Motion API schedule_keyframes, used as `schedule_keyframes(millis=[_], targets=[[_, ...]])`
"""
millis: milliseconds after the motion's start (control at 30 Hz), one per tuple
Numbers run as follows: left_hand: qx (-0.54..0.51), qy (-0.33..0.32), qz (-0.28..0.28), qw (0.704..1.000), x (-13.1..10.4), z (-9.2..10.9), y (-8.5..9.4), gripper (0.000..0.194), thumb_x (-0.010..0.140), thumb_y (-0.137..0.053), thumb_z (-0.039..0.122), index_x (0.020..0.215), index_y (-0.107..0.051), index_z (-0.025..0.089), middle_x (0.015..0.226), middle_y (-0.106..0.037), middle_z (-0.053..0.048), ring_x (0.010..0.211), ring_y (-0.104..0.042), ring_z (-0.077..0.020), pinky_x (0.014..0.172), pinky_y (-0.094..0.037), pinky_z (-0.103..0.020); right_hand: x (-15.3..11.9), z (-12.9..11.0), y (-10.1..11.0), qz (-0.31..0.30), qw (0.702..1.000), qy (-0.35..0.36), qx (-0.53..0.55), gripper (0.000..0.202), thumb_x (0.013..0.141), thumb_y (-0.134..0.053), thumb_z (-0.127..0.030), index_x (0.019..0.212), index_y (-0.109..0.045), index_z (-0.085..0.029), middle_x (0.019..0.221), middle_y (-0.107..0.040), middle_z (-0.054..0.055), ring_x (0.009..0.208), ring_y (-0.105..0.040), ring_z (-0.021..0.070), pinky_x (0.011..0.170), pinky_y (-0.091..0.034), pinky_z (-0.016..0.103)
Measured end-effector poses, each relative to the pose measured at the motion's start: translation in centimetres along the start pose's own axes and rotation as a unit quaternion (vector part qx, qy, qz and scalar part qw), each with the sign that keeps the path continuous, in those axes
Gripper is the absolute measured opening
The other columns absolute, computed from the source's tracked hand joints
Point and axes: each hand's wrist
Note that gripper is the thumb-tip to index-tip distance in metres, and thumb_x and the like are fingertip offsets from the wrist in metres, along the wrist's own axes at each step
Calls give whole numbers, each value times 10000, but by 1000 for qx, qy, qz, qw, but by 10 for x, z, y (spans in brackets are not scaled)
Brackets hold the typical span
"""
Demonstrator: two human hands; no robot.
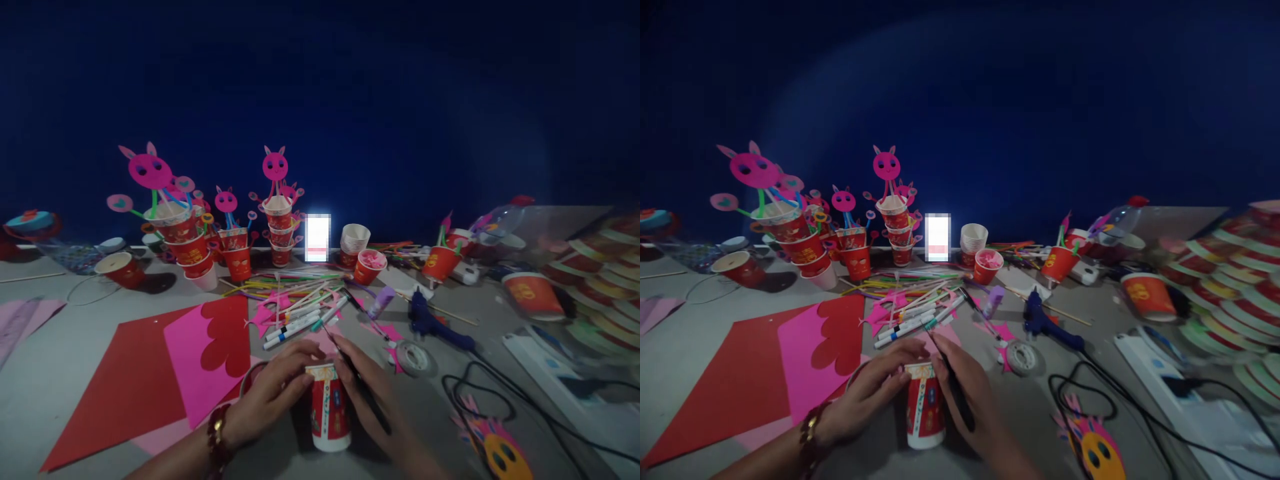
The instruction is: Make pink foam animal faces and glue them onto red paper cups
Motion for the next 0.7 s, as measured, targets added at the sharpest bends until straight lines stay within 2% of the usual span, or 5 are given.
schedule_keyframes(millis=[167,233,333,500,700], targets=[[-13,28,13,999,-1,3,-2,241,950,-570,384,1039,-690,195,1024,-709,-67,987,-622,-217,912,-473,-310,3,3,-4,-3,1000,26,-13,331,971,-529,-394,1234,-683,-265,1194,-737,69,1090,-694,253,966,-560,349],[-13,29,32,999,-1,4,-3,234,947,-575,382,1019,-699,196,1019,-711,-68,992,-615,-220,911,-461,-305,2,4,-2,32,999,22,-12,324,962,-534,-407,1196,-696,-252,1144,-748,78,1041,-705,252,923,-576,339],[-13,15,70,997,0,5,-2,240,942,-575,394,953,-697,188,947,-691,-61,919,-601,-209,849,-457,-294,-4,5,3,91,995,-15,45,314,932,-566,-459,1045,-721,-211,902,-765,79,767,-728,216,696,-613,285],[-20,31,110,993,4,-3,0,287,941,-564,429,874,-668,170,824,-629,-32,764,-559,-162,694,-430,-246,-18,5,-3,42,977,-70,196,324,877,-639,-511,808,-684,-198,629,-695,23,505,-642,153,501,-550,243],[35,4,105,994,4,-2,-1,252,953,-559,388,917,-697,180,852,-651,-37,791,-556,-166,732,-428,-255,-21,11,-19,13,982,-82,168,370,889,-588,-541,857,-678,-183,640,-728,50,480,-660,168,487,-547,263]])
Point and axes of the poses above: each hand's wrist, its own x-axis towards the middle knuckle, its own y-axis out of the back of the hand, z = x × y
